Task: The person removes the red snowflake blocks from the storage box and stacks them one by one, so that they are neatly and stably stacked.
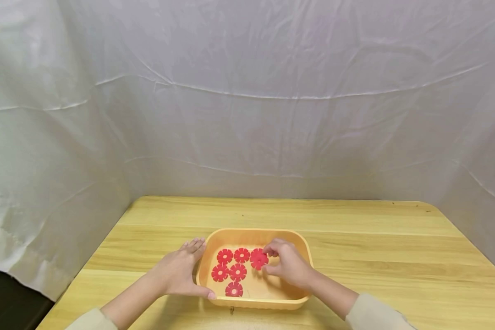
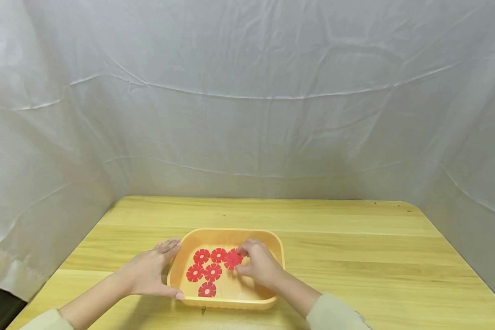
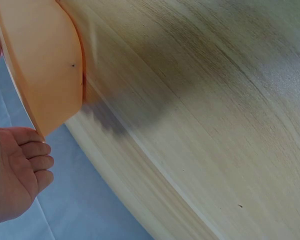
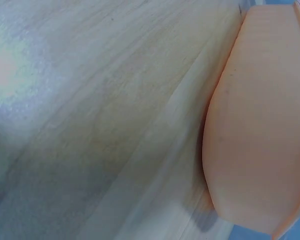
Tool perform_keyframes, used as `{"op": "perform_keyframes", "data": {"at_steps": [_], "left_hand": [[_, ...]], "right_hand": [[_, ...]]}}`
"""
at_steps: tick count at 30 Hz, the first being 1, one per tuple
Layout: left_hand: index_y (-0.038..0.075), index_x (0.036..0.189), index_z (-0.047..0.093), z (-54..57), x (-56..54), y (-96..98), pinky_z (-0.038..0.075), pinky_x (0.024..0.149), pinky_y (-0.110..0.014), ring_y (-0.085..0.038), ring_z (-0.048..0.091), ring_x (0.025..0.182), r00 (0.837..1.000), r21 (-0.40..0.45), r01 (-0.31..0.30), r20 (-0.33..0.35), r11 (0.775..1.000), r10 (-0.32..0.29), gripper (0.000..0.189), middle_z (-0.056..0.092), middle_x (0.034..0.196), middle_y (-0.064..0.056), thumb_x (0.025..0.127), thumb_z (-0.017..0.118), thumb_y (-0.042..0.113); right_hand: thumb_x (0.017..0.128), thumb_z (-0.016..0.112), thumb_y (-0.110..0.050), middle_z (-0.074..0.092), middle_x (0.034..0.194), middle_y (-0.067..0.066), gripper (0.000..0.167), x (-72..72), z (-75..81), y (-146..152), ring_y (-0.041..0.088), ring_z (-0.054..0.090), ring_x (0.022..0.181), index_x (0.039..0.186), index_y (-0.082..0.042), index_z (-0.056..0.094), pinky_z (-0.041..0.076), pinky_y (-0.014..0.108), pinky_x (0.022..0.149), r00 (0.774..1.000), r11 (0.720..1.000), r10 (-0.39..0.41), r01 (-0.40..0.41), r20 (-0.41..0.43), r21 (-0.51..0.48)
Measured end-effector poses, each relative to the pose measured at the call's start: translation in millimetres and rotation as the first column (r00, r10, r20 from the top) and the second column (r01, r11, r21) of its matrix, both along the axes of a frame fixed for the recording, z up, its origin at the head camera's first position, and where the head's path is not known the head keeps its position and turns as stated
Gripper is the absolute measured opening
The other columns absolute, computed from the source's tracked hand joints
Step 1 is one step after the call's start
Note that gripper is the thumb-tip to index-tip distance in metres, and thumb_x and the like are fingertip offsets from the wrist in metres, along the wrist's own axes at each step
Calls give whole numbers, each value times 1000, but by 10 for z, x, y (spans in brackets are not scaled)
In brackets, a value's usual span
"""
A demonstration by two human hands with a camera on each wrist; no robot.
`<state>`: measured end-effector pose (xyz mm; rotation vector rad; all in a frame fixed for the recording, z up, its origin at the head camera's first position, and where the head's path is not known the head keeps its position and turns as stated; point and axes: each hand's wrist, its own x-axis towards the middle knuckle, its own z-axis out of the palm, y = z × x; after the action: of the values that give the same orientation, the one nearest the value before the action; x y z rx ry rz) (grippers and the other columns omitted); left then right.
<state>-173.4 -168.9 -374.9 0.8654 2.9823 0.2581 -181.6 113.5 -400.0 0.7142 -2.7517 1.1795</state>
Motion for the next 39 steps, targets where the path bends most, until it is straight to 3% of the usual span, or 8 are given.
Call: {"op": "perform_keyframes", "data": {"at_steps": [13,25,39], "left_hand": [[-7,133,44,2,8,3,37,107,-46,-39,38,132,1000,-21,4,-9,1000,-5,117,40,142,-25,57,59,81],[-7,133,45,-11,6,-1,36,107,-46,-38,38,132,1000,-30,11,-26,999,-12,117,40,142,-24,58,58,82],[-7,133,44,-25,-3,-10,37,107,-46,-39,39,132,999,-36,16,-34,999,-17,116,40,141,-25,59,58,81]], "right_hand": [[71,75,-6,63,87,2,23,34,9,94,14,55,82,92,-2,67,51,24,75,992,1000,1,-4,-128,-27],[68,77,-3,62,84,-1,24,25,16,235,14,55,77,90,-4,66,52,24,71,958,998,39,-53,-283,-41],[65,78,0,63,85,-3,28,67,43,441,14,58,78,90,-4,67,54,27,71,930,999,-12,-5,-367,-45]]}}
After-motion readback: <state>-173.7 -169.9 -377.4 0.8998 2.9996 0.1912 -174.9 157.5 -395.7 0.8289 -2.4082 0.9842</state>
